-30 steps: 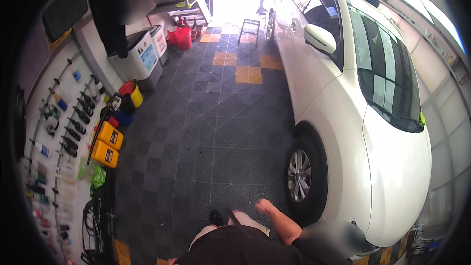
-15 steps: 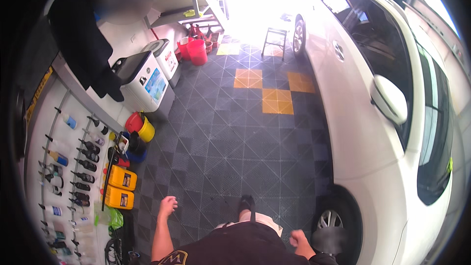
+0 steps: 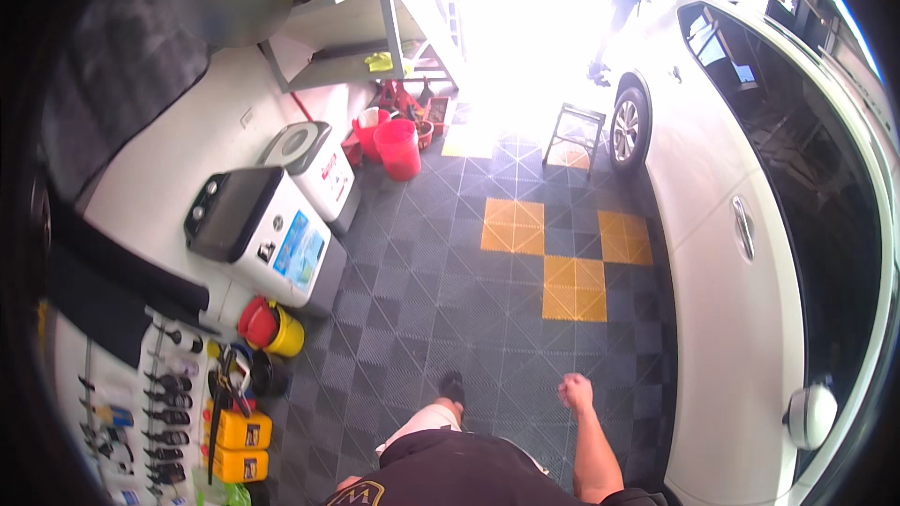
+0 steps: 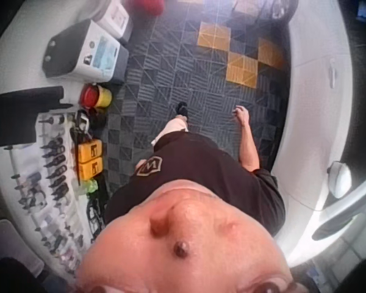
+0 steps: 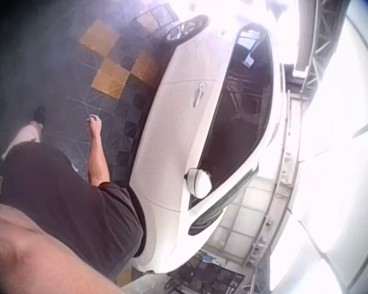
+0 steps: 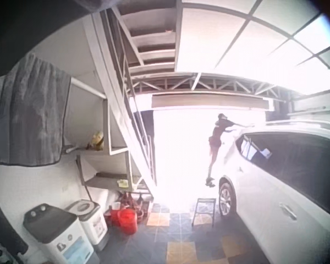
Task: The person wipes the roof of a white car with a yellow microfiber cloth. They then retrieve a spray bottle and a blue plastic scraper, apply a cleaning solution to the roof, and use the scraper to remove red residue from the surface.
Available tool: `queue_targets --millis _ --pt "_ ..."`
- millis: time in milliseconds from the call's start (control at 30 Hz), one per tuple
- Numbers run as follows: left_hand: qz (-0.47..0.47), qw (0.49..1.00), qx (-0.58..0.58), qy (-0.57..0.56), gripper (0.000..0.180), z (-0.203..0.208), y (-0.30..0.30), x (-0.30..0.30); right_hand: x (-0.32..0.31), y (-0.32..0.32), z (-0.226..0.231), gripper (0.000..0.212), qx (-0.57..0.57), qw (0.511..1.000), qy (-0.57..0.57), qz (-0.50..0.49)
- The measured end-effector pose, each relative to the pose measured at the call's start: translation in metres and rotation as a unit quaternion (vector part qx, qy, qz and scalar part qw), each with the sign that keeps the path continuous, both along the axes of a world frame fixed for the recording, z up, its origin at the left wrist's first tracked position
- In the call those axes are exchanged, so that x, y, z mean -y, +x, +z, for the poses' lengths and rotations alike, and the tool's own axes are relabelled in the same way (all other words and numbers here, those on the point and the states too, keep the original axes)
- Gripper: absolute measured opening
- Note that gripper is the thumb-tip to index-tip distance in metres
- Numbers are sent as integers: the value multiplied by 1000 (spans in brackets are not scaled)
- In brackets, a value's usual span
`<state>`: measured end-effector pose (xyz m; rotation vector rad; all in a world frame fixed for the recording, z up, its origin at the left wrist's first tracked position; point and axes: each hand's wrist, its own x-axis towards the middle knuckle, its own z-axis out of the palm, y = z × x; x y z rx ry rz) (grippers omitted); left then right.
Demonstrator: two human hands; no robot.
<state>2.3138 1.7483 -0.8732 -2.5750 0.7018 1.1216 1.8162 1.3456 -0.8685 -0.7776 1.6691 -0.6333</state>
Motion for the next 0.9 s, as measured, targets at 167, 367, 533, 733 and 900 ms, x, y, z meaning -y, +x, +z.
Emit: queue_targets --millis 167,367,533,733,900 --pt "-63 943 -324 52 32 -61 175 273 34 10 -36 21 -12 966 260 11" --pt "24 922 -148 -358 24 -13 273 674 97 16 -98 24 7 944 302 -133" --pt "65 880 -187 -432 28 18 241 919 299 32 -131 20 -42 920 389 -7" --pt "-8 957 -230 -176 29 -30 225 1023 695 44 -134 20 -225 916 111 312" --pt "210 943 -247 -81 27 -36 216 1099 1051 132 -12 22 -14 999 -24 38"
